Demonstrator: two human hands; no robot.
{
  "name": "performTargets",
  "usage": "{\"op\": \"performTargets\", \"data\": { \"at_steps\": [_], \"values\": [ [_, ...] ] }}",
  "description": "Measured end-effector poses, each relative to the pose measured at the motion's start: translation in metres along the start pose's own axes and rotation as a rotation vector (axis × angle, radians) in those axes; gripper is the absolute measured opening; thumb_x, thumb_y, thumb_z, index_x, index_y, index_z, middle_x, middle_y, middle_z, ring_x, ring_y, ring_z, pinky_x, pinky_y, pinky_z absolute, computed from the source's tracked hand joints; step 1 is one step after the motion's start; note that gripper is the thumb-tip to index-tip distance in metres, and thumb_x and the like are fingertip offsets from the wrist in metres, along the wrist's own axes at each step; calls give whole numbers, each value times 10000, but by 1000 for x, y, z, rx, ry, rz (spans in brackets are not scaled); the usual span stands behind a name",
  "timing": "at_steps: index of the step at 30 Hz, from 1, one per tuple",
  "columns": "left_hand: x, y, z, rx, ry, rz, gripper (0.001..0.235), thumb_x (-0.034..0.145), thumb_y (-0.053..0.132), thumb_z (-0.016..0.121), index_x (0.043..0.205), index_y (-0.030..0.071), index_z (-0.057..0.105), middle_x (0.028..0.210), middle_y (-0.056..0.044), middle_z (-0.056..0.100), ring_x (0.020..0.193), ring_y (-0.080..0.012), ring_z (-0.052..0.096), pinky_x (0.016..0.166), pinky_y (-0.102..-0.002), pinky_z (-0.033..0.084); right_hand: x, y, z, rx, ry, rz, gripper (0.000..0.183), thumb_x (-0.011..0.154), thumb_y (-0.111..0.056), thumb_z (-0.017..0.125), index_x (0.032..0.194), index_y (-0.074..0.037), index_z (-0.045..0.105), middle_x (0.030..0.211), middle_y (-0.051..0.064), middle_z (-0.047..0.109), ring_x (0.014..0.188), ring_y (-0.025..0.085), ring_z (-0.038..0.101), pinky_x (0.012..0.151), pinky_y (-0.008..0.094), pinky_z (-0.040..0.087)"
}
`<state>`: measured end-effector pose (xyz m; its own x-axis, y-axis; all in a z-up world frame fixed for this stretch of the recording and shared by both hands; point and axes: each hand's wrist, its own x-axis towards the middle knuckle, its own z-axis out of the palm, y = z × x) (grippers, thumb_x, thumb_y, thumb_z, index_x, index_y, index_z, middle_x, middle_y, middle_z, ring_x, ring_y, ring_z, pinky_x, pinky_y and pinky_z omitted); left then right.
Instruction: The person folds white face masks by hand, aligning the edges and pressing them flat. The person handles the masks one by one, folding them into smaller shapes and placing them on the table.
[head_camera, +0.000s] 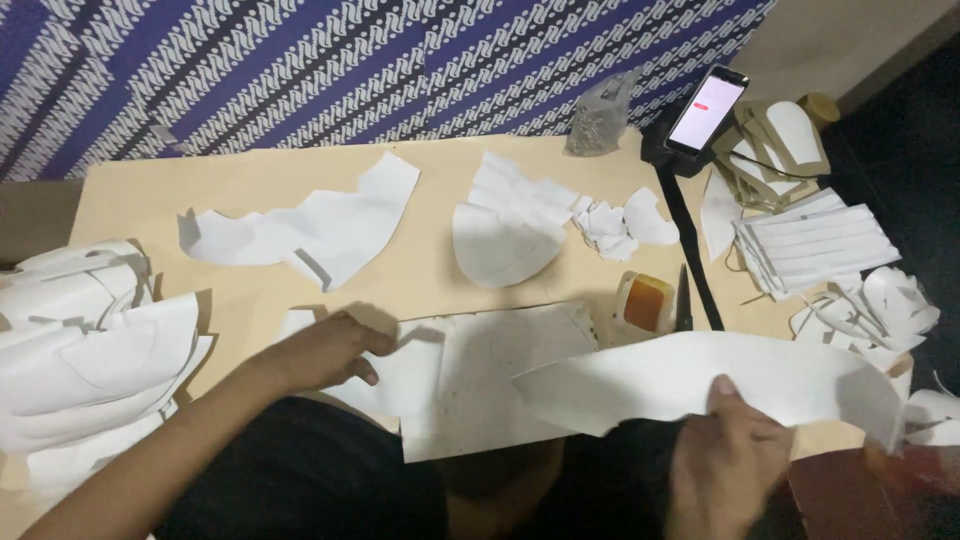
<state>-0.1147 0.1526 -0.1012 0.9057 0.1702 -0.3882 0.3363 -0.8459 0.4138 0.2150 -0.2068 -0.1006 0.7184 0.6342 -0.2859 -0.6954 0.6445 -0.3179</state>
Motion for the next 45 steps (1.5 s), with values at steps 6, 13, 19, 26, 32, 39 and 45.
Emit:
{"op": "performTargets", "data": {
  "at_steps": [6,13,19,26,32,39,45],
  "values": [
    [-46,-18,-128,-300,475,-136,543,869,12,666,1399,-8,550,1527,-181,525,1193,-273,696,1006,-394,583,-57,19,86,-825,350,-572,757,821,20,684,1520,-218,515,778,-77,518,853,32,578,896,366,572],
    [3,-91,-151,504,1212,120,171,1040,-119,750,1144,-90,618,1141,-255,630,998,-423,552,814,-471,375,-52,46,101,-836,170,-507,769,806,-15,638,1541,-96,426,1391,81,601,1308,250,581,1079,407,494],
    [69,-161,-16,506,594,-311,609,801,-5,549,1372,178,654,1417,-142,623,1219,-363,617,964,-527,403,-61,80,132,-710,298,-134,667,801,39,564,1465,15,501,1347,206,638,1204,359,610,987,477,485],
    [150,-71,-77,-50,925,-14,292,847,-13,526,1049,-11,738,1017,-201,732,943,-417,637,836,-495,499,-25,143,110,-1030,397,83,790,681,-41,781,1387,-138,441,1219,152,700,1102,315,671,876,469,610],
    [356,-116,-66,-133,570,-362,655,961,580,510,628,25,609,898,-187,681,916,-408,642,827,-491,493,-27,123,39,-1459,440,-167,1301,723,-55,819,1660,-205,-70,1356,92,548,944,217,558,795,329,507],
    [409,-71,-81,-394,580,-755,782,789,567,775,1324,37,565,1328,-194,570,1245,-398,534,985,-499,515,-18,95,3,-1477,506,-252,1148,744,-37,807,1669,-150,137,1205,86,605,793,236,567,646,349,517],
    [425,-54,-94,-462,623,-819,728,704,322,822,1299,35,514,1284,-159,616,1236,-357,553,1007,-428,505,-6,106,-13,-1415,553,-189,1090,731,-19,827,1645,-201,263,1258,59,670,702,223,566,651,314,484]
  ]
}}
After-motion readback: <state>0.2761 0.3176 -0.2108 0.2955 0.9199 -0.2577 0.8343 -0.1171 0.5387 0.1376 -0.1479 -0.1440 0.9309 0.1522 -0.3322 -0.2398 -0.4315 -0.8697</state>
